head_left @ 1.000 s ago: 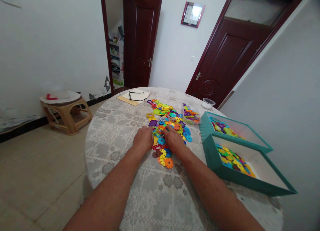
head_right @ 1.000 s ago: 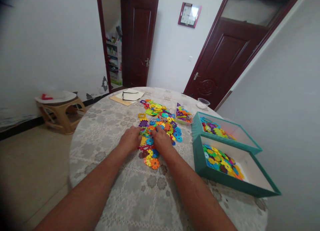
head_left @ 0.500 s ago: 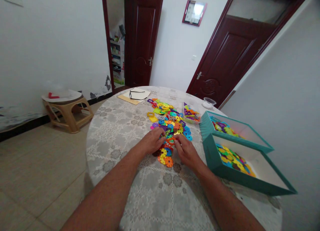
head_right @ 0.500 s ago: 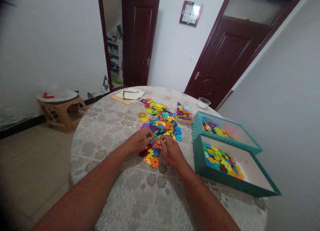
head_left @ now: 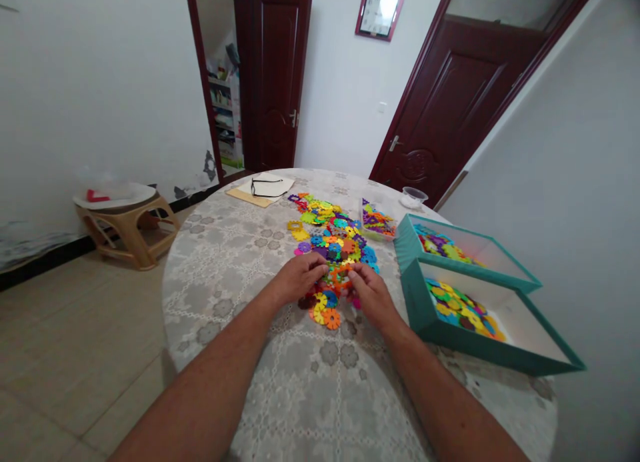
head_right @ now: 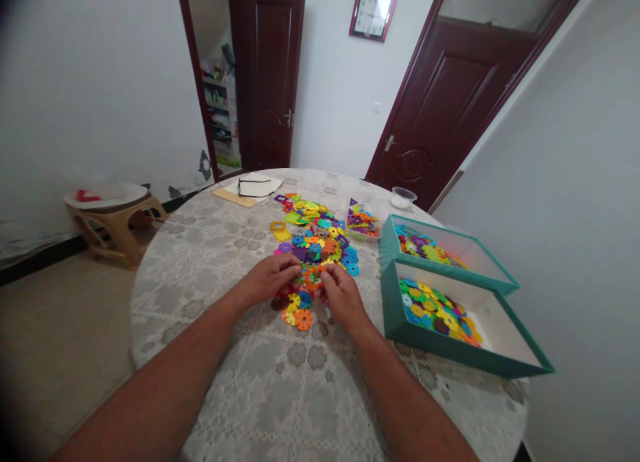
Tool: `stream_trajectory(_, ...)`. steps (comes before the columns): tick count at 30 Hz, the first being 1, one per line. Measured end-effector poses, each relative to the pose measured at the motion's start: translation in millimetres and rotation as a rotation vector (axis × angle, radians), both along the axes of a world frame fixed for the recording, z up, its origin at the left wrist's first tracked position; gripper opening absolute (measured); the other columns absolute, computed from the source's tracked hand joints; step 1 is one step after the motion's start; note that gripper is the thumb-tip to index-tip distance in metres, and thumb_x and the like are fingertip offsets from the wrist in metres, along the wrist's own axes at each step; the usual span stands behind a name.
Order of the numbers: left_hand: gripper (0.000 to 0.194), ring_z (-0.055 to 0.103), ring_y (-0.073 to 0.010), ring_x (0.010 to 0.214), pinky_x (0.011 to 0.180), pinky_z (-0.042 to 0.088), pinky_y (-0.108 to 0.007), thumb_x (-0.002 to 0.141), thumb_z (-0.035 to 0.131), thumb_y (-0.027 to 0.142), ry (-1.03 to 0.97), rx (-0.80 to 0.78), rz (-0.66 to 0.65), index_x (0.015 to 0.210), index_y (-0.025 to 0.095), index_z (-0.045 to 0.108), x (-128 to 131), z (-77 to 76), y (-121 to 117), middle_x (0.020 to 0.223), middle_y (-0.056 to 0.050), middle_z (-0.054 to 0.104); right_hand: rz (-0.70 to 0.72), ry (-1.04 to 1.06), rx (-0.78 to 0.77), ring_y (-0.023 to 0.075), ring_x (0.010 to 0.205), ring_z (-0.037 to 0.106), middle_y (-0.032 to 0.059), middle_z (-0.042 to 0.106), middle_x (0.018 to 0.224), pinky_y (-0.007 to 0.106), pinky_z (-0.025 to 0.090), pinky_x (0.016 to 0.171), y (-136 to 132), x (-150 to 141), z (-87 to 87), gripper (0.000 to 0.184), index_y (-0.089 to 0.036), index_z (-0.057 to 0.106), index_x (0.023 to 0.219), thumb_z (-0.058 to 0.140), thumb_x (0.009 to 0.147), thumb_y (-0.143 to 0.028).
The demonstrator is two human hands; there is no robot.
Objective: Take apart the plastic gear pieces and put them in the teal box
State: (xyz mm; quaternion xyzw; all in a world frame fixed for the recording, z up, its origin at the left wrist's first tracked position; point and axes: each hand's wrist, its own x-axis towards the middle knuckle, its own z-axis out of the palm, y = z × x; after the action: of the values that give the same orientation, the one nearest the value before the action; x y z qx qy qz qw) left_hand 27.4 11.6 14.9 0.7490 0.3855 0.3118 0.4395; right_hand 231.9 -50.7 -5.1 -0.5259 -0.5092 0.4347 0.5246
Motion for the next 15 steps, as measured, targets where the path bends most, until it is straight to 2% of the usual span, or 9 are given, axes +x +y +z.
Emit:
stream_trajectory(3,0.03,0.063,-0.0163,0.068,0.062,0.047,-0.026,0.097,0.051,0.045,0.054,0.112,-0.01,0.091,0.02,0.067,-1.1,-4.6,3.5,0.075,0.001,0.068,0.036,0.001,-0.031,0.0153,0.056,0.061,-0.0032,0.066,0.065,0.025,0.048,0.054,-0.5,-3.0,-1.0,0.035,-0.022,0.06,0.102,0.067,0.087,-0.052)
stream_trajectory(7,0.034,0.063,-0.0199,0.08,0.079,0.05,-0.033,0.102,0.044,0.037,0.177,0.347,0.136,0.089,0.021,0.07,-7.0,-16.2,15.2,0.085,-0.004,0.07,-0.085,0.073,-0.079,0.0135,0.05,0.055,-0.0047,0.063,0.06,0.023,0.04,0.047,5.1,8.0,-5.0,0.034,-0.023,0.061,0.1,0.07,0.082,-0.05)
stream_trajectory(11,0.018,0.064,-0.0263,0.104,0.098,0.049,-0.041,0.094,0.059,0.024,0.292,0.505,0.194,0.105,0.022,0.074,-8.8,-27.0,19.3,0.108,-0.01,0.072,-0.185,0.161,-0.084,0.0125,0.047,0.051,-0.0068,0.058,0.055,0.022,0.036,0.043,9.6,18.8,-9.3,0.03,-0.024,0.059,0.094,0.071,0.078,-0.047)
stream_trajectory(15,0.022,0.062,-0.0285,0.111,0.104,0.048,-0.044,0.089,0.068,0.025,0.493,0.601,0.142,0.11,0.023,0.075,-4.8,-31.3,15.7,0.113,-0.011,0.069,-0.175,0.199,-0.095,0.0117,0.042,0.045,-0.0091,0.051,0.051,0.022,0.033,0.039,10.4,18.1,-10.6,0.03,-0.024,0.058,0.092,0.071,0.076,-0.046)
